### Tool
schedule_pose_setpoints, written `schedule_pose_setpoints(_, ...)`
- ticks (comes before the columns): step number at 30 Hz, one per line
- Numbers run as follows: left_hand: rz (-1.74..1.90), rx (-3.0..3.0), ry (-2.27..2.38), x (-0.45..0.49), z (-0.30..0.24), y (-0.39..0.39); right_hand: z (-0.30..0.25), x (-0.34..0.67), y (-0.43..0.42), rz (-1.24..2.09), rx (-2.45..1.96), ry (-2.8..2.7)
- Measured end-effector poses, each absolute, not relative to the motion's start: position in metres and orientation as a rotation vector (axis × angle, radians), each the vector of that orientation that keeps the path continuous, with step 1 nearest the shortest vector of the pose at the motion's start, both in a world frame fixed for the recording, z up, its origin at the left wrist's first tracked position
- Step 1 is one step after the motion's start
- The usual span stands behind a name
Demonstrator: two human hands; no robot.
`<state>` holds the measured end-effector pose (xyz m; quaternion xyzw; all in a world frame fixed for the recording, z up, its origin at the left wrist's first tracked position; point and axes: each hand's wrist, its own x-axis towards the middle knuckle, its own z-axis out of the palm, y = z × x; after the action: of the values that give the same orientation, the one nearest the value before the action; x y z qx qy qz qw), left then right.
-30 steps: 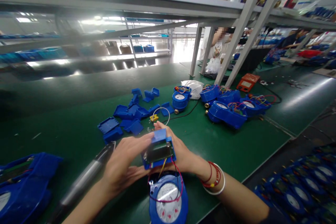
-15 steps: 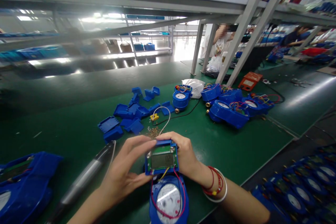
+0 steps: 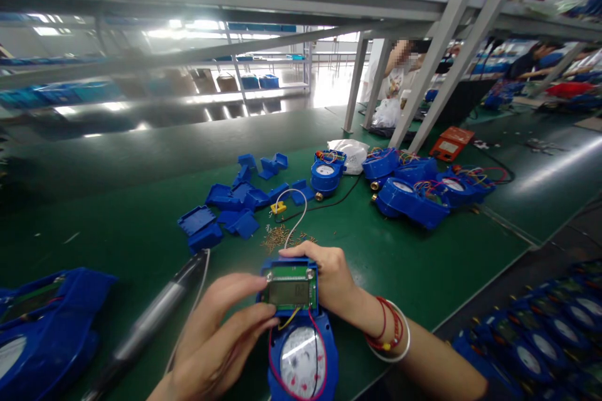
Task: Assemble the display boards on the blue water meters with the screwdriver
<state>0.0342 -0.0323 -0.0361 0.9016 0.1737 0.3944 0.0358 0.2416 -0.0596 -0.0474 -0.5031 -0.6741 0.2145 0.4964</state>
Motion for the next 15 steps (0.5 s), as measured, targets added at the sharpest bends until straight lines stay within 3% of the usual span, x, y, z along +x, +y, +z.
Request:
schedule_pose_setpoints(8,1.295,2.753,0.465,0.039,-0.045,-0.035,-0.047,0.243,-0.058,0.493,-1.121,-1.648)
schedule_pose_setpoints(15,1.309,2.595,0.734,0.03,-0.036,-0.057,-0.048,0.244,-0.063,0.305,-1.017,-1.683)
